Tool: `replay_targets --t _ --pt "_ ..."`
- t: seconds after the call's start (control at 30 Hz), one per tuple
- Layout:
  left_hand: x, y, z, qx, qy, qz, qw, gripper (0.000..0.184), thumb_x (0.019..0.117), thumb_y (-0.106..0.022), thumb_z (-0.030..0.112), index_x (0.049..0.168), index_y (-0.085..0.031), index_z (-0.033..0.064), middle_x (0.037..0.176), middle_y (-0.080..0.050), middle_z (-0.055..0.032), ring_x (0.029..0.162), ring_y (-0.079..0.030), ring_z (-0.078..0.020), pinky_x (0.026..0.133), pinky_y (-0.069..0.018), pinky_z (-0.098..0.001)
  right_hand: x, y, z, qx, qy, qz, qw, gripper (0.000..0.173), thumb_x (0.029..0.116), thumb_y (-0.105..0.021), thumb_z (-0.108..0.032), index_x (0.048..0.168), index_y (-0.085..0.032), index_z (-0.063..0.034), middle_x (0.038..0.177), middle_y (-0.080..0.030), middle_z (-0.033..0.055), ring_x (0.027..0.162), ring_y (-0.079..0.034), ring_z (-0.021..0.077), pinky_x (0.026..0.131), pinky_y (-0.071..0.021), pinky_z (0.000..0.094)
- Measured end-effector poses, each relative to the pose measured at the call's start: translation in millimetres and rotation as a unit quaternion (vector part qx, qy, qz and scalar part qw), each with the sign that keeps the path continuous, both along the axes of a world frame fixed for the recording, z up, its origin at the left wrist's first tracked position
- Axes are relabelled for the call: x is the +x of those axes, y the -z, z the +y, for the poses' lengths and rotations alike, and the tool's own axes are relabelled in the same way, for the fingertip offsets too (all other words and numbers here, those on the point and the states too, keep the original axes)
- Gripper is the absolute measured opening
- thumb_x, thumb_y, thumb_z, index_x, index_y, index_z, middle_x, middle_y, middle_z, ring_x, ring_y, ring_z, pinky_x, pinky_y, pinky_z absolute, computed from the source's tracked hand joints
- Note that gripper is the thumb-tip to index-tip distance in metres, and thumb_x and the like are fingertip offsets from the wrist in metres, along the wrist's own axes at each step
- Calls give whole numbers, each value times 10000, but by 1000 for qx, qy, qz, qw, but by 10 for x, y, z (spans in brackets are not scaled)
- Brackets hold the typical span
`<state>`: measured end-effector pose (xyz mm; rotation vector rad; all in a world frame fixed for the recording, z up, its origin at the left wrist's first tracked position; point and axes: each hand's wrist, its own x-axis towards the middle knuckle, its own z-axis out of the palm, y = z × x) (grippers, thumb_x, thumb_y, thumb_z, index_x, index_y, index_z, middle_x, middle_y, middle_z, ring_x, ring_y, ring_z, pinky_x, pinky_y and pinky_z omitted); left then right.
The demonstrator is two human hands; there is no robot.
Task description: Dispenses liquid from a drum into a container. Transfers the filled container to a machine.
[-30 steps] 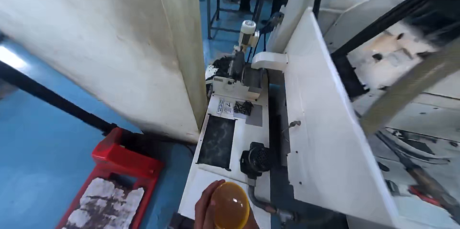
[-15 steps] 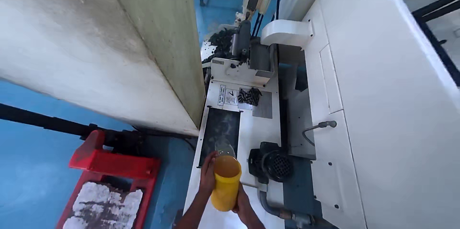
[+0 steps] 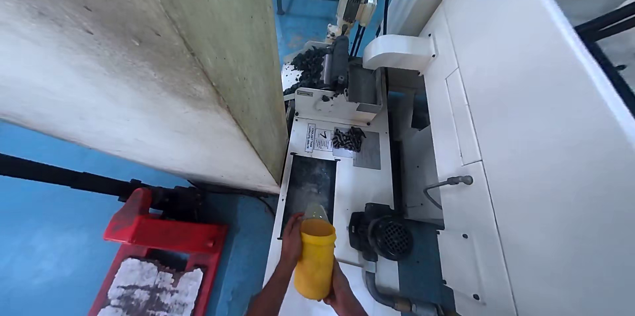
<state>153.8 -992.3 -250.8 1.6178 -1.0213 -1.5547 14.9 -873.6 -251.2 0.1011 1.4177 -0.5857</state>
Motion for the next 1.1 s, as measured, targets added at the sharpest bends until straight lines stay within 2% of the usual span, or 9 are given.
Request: replay_targets --t 0.2,0.37,0.47,0.63,0.73,0.8,0.87,1.0,1.1 --pt "-6 52 -56 41 -7 -10 999 447 1100 -301 221 1323 -604 -21 1354 -595 -200 1254 -559 -262 1076 -434 -435 -41 -93 -24 13 -31 -11 999 746 1063 -139 -658 1180 -602 -85 784 -661 149 516 -566 205 433 -435 300" --pt "-26 62 -140 91 -8 -23 996 475 1114 -273 255 1312 -613 -12 1380 -572 -210 1275 -538 -294 1075 -423 -473 -75 -169 -59 25 -59 -19 998 767 1051 -117 -676 1105 -596 -80 698 -629 129 461 -531 185 401 -407 279" --pt "-34 55 -212 132 -4 -34 991 505 1121 -266 309 1320 -610 -3 1350 -587 -224 1245 -560 -319 1048 -443 -508 -93 -203 -92 31 -78 -26 996 800 1038 -106 -698 1047 -597 -68 652 -622 117 442 -522 174 392 -399 274" --pt "-51 103 -325 191 -10 -40 981 562 1121 -281 408 1304 -614 -6 1266 -622 -242 1168 -604 -340 998 -478 -528 -112 -294 -151 49 -102 -33 993 798 1030 -107 -710 1079 -585 -74 630 -610 85 429 -496 136 395 -376 249" --pt "-59 70 -402 229 -7 -52 972 618 1107 -297 475 1349 -586 -15 1304 -609 -257 1209 -595 -356 1020 -472 -550 -130 -353 -196 46 -114 -33 992 799 1023 -111 -718 1115 -582 -79 596 -593 74 401 -465 124 380 -351 241" --pt "-69 50 -464 258 -11 -56 964 646 1099 -304 505 1337 -586 -25 1298 -607 -264 1206 -595 -364 1004 -478 -560 -144 -387 -228 44 -119 -35 991 811 1016 -113 -730 1098 -589 -78 583 -582 68 394 -457 123 377 -350 241" --pt "-69 51 -522 280 -11 -50 959 654 1098 -303 510 1352 -576 -27 1328 -592 -269 1234 -582 -370 1020 -469 -568 -155 -440 -281 44 -123 -32 991 813 1011 -128 -738 1047 -596 -74 562 -567 60 385 -448 117 371 -346 238" --pt "-83 41 -647 286 -16 -52 957 601 1104 -347 463 1333 -580 -43 1311 -598 -271 1211 -594 -369 1008 -477 -554 -179 -558 -424 42 -138 -29 989 822 1015 -134 -733 1027 -601 -56 538 -541 48 382 -428 105 375 -336 234" --pt "-68 40 -724 265 38 -81 960 543 1113 -365 399 1341 -580 -44 1364 -577 -267 1279 -560 -366 1070 -440 -536 -181 -622 -520 41 -142 -30 989 819 1024 -133 -720 967 -601 -50 537 -538 40 382 -429 103 376 -342 235"
